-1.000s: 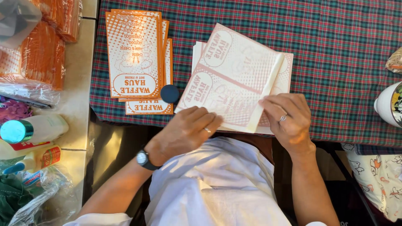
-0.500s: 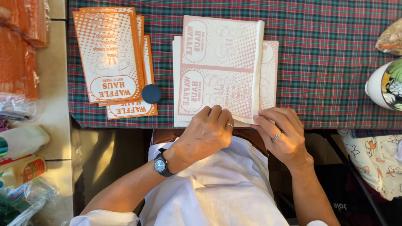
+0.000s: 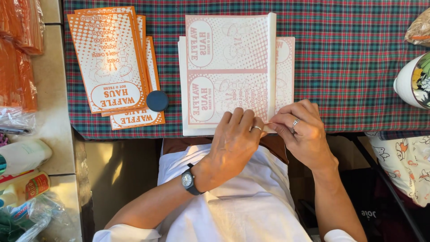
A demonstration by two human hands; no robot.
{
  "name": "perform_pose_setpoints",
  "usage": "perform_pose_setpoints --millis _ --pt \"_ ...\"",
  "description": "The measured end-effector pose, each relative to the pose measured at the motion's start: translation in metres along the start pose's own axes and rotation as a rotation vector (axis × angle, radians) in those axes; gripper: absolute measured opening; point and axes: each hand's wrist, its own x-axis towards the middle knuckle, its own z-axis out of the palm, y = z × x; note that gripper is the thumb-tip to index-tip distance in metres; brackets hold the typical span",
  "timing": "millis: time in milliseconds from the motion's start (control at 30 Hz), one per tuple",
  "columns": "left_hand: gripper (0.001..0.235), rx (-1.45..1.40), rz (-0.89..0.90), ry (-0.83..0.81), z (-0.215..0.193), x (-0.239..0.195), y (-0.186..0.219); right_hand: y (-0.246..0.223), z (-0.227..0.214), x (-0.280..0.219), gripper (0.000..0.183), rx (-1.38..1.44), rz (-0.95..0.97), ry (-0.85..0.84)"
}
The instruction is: Folding the bottom edges of paper bags and stacking them neatly
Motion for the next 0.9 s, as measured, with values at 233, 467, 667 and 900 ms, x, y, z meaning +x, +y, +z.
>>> perform_pose_setpoints --millis 233,467,667,900 --pt "0.014 -0.148 -0.081 -0.024 0.03 -0.005 -0.023 0.0 0.0 -0.004 0.004 0.014 0.09 -0.045" --pt "0.017 -0.243 -0.203 -0.171 0.035 0.0 -0.031 0.001 0.002 -0.012 0.007 0.139 0.26 0.036" --pt "0.016 -0.294 -0.274 -0.23 0.025 0.007 -0.03 0.005 0.008 -0.012 0.007 0.154 0.31 0.053" --pt "0.016 -0.306 -0.333 -0.281 0.026 0.012 -0.032 0.005 0.008 -0.01 0.009 0.193 0.33 0.043"
